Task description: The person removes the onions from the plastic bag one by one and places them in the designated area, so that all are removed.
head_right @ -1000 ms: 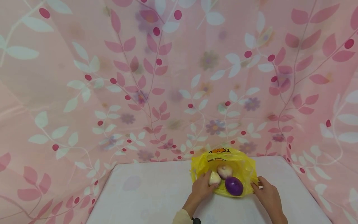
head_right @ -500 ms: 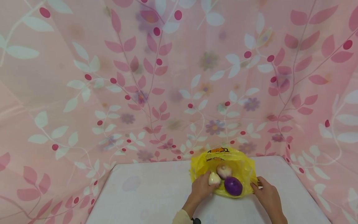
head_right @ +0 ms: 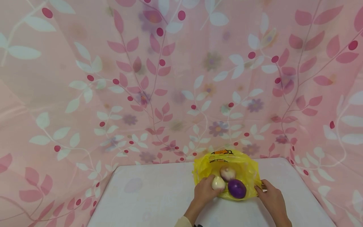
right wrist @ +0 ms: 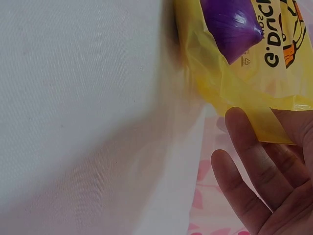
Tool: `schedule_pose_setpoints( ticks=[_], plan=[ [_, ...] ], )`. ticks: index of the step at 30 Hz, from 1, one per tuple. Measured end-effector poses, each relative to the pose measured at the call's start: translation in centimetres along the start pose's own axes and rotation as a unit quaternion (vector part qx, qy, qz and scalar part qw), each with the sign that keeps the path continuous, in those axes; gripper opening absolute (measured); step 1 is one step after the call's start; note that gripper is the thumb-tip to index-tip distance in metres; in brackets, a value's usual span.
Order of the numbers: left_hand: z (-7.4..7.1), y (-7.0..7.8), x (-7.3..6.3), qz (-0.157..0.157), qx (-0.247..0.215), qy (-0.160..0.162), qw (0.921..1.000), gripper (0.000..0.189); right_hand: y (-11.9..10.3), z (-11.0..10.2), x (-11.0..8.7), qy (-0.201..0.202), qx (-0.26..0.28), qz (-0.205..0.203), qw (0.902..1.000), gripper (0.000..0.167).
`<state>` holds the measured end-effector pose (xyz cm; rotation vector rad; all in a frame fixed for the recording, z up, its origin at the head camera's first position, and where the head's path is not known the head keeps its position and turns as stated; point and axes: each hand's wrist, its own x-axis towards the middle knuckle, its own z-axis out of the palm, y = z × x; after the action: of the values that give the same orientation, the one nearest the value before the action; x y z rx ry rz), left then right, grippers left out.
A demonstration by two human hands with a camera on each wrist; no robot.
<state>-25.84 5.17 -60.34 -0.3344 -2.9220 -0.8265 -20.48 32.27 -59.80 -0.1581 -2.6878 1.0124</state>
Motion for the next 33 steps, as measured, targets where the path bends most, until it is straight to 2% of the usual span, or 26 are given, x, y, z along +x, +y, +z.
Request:
schedule_pose_setpoints(
  ticks=[7, 11, 16, 24, 33],
  plan=[
    [-0.2, -0.3, -0.5, 0.01, -0.016, 0.028, 0.9994, 0.046, 0.0, -0.1, -0.1, -0.008, -0.003, -0.002, 1.0, 0.032],
    [-0.5, -0.3, -0.8, 0.006, -0.033, 0.033, 0.9989, 0.049, -0.1, -0.3, -0.1, -0.015, -0.002, 0.003, 0.9999, 0.034],
    [-1.0, -0.4, -1.1, 0.001, -0.033, 0.037, 0.9988, 0.058, -0.2, -0.4, -0.3, -0.013, -0.004, -0.001, 0.9999, 0.032],
    [-1.5, -0.4, -1.6, -0.026, -0.045, 0.006, 0.9986, 0.062, -0.2, -0.5, -0.3, -0.015, -0.001, 0.005, 0.9999, 0.033],
    [-2.4, -0.7, -2.0, -0.035, -0.052, 0.009, 0.998, 0.063, -0.1, -0.5, -0.3, -0.023, -0.003, 0.01, 0.9997, 0.034]
  ],
)
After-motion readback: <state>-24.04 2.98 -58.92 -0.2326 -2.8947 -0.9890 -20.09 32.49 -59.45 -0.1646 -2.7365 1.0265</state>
